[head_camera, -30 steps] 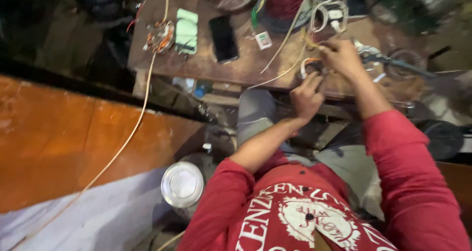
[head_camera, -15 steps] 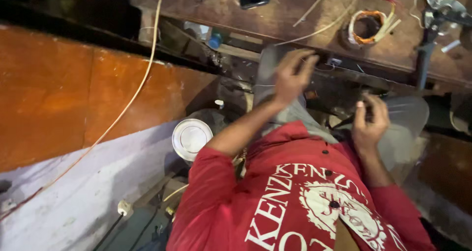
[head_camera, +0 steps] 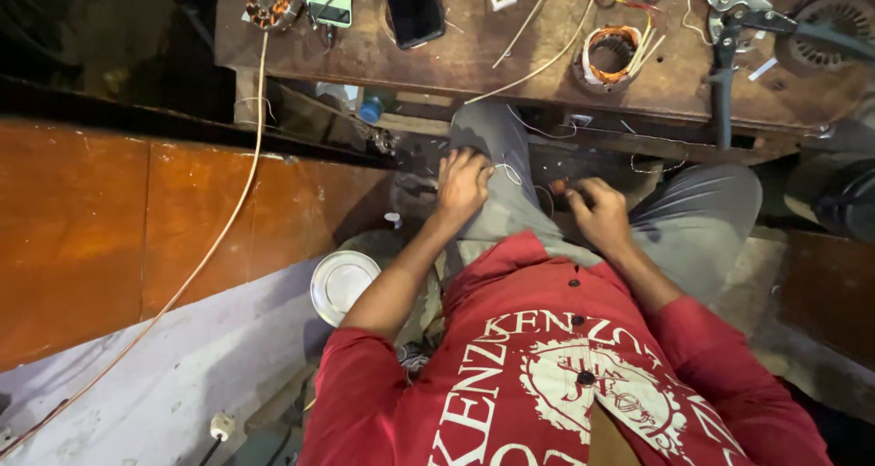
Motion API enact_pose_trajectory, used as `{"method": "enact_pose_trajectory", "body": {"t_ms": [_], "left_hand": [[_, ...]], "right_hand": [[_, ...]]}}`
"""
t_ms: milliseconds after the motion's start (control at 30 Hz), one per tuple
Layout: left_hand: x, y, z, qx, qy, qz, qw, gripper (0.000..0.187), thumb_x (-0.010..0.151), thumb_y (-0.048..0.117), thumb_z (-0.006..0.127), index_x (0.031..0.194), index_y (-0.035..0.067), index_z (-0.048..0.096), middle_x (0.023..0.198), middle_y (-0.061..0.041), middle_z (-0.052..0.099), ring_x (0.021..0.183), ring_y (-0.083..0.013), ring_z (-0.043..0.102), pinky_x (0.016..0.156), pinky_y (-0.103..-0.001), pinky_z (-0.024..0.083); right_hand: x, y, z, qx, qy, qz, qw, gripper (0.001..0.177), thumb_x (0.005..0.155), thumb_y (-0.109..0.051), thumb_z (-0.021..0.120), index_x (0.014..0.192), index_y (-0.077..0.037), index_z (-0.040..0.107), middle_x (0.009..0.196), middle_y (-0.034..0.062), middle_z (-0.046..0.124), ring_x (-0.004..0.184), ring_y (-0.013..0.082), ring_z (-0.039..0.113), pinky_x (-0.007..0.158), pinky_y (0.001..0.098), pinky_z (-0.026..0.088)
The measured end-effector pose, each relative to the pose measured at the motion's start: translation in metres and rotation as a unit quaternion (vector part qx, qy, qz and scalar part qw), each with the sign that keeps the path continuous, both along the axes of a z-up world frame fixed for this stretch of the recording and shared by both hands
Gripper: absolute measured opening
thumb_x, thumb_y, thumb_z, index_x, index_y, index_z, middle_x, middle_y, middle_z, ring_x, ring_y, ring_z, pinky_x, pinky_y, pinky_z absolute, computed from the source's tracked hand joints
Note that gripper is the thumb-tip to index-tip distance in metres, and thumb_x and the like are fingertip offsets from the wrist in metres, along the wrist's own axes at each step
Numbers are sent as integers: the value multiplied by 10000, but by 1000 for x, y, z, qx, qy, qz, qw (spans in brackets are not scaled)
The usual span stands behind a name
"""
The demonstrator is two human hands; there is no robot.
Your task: The person winds thin insulated wire around a small cylindrical core, using pliers to cut the wire and wooden sticks to separate layers. The person repeatedly wraps, trims, and adjusts the coil on a cluttered workbench.
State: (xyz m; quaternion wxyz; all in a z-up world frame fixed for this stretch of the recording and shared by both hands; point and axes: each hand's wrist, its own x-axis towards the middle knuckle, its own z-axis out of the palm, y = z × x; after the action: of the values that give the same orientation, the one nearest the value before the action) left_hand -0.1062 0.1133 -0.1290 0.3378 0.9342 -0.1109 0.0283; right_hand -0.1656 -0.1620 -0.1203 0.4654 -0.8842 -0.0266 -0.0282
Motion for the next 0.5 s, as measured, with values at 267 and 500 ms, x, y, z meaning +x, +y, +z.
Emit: {"method": "enact_pose_trajectory", "body": {"t_ms": [267,500], "left_hand": [[-35,-35,57,-113,-21,-54,992,123,985,109,634,1085,43,610,1003,-202,663,864,-420,669,732,-481,536],[-67,-25,119,-243,217,-80,942,367,963,187,664,1301,61,596,892,-81,705,741,-170,691,691,-300,565]], "right_hand": [[44,64,8,368,418,-39,830,355,1014,-396,691,1004,-47,755,778,7,655,651,124,540,576,273,406],[41,10,79,629,276,-116,717,242,993,-328,654,1081,-103,668,986,40,690,911,189,655,834,358,517]]}}
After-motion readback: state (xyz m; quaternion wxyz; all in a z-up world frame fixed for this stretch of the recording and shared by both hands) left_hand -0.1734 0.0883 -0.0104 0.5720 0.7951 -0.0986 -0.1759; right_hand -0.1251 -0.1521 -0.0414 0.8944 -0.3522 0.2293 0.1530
